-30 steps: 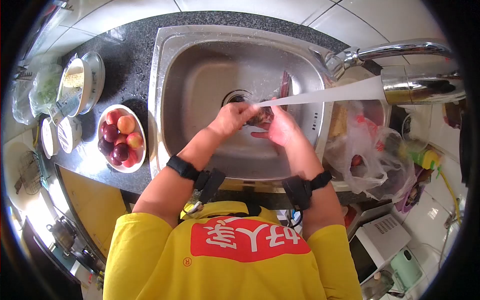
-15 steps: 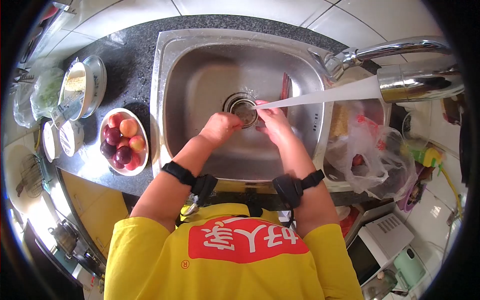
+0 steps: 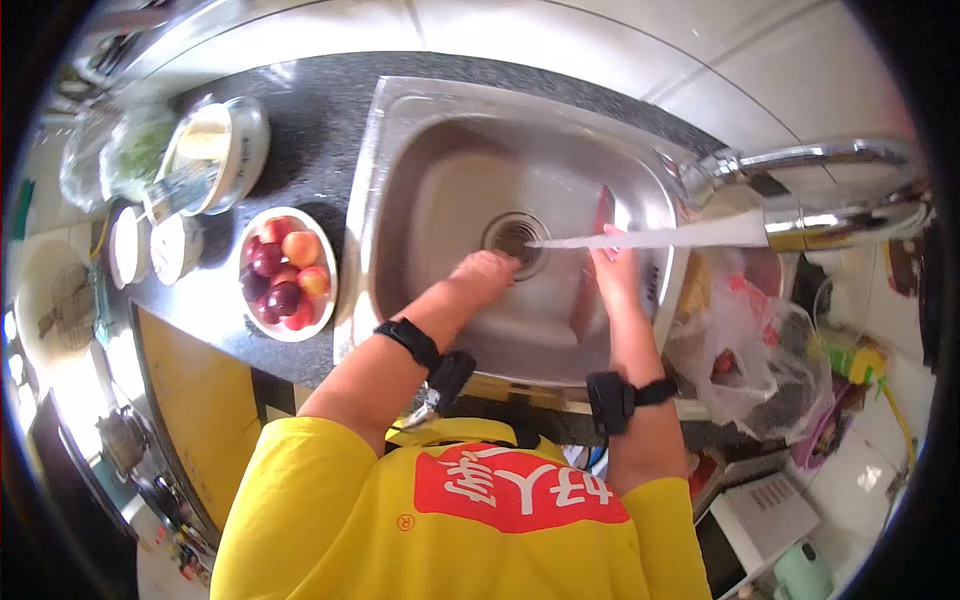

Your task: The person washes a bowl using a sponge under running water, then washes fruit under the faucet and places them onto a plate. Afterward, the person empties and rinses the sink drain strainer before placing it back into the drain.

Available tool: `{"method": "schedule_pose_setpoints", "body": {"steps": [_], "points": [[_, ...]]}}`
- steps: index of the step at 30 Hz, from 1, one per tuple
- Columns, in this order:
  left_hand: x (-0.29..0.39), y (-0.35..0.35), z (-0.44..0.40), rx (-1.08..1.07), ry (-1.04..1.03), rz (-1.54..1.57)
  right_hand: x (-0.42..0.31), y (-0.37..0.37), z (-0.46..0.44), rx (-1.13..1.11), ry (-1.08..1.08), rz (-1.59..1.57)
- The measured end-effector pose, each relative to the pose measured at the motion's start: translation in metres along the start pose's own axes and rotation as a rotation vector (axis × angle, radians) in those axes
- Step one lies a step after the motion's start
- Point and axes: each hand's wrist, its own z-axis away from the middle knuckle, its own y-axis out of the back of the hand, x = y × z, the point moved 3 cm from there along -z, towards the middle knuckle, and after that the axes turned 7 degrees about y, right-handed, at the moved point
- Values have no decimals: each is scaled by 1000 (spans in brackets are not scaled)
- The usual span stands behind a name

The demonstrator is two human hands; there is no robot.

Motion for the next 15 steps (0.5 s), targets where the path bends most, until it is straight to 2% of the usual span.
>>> {"method": "schedule_pose_setpoints", "body": {"steps": [1, 2, 3, 4, 6, 7, 8, 9, 11, 12, 13, 14, 15], "points": [[6, 10, 4, -55, 60, -7, -11, -5, 4, -56, -43, -35], [7, 19, 9, -104, 124, -14, -21, -11, 12, -82, -176, -325], [3, 19, 17, 42, 33, 23, -45, -15, 21, -122, -317, -612], [8, 34, 28, 123, 9, 42, -54, -22, 22, -166, -401, -693], [16, 64, 56, 229, 3, 50, -64, -33, 22, -330, -420, -886], [22, 82, 72, 364, -23, 50, -78, -36, 23, -422, -429, -923], [27, 97, 86, 498, -51, 50, -87, -38, 24, -404, -494, -843], [27, 111, 99, 516, -35, 43, -87, -43, 22, -426, -480, -841], [17, 132, 131, 585, 3, 149, -60, -39, 11, -462, -244, -64], [7, 139, 147, 645, 25, 145, -49, -35, 7, -466, -225, -60], [-6, 145, 164, 753, 32, 159, -43, -28, 4, -438, 56, 167], [-14, 155, 185, 789, 143, 169, -36, -20, 3, -400, 336, 391], [-27, 160, 207, 918, 244, 159, -22, -13, -1, -384, 240, 130]]}}
